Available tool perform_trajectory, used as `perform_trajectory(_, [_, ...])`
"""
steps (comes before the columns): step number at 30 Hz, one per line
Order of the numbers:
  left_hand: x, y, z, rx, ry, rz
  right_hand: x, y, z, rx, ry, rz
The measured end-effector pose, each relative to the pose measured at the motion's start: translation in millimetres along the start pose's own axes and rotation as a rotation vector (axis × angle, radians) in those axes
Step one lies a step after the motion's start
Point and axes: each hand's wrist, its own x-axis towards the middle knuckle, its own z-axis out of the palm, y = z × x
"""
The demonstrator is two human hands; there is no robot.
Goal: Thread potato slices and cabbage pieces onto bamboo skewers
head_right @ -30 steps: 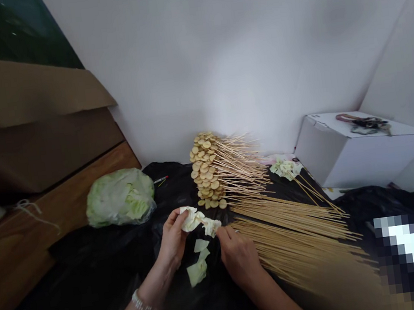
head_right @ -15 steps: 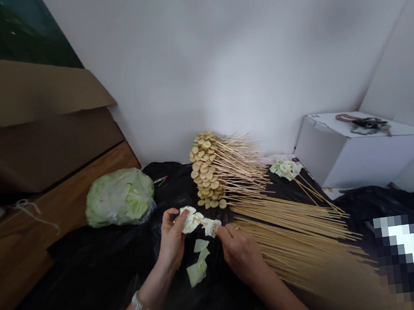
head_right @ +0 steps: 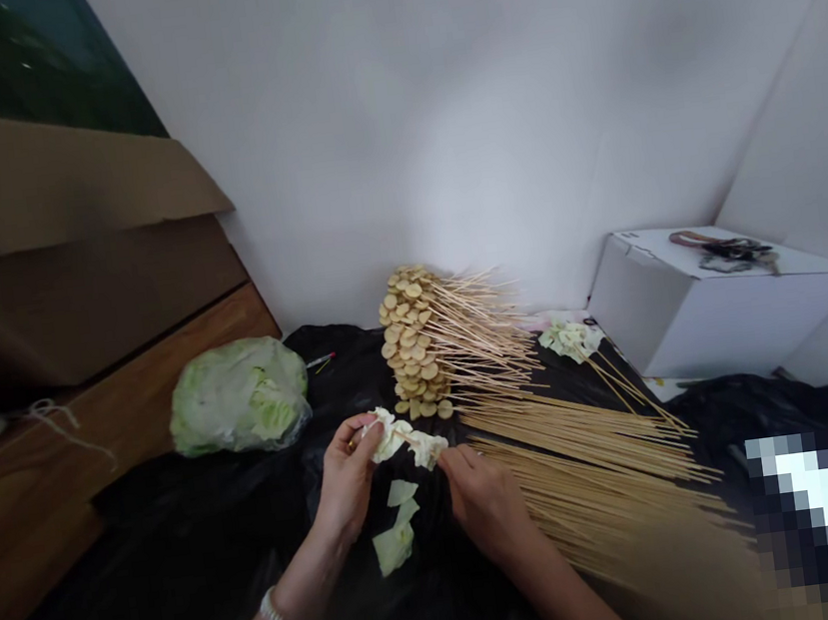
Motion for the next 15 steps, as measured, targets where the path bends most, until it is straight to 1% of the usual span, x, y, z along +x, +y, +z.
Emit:
perform_trajectory(8, [-0.8, 2.3, 1.0, -0.097, -0.068, -0.087, 3.2, 1.2, -3.9, 0.154, 0.029, 0.029])
perform_trajectory(15, [-2.4, 1.4, 3.0, -0.093, -0.069, -0.119, 2.4, 0.9, -1.0, 0.119, -0.049, 0.065])
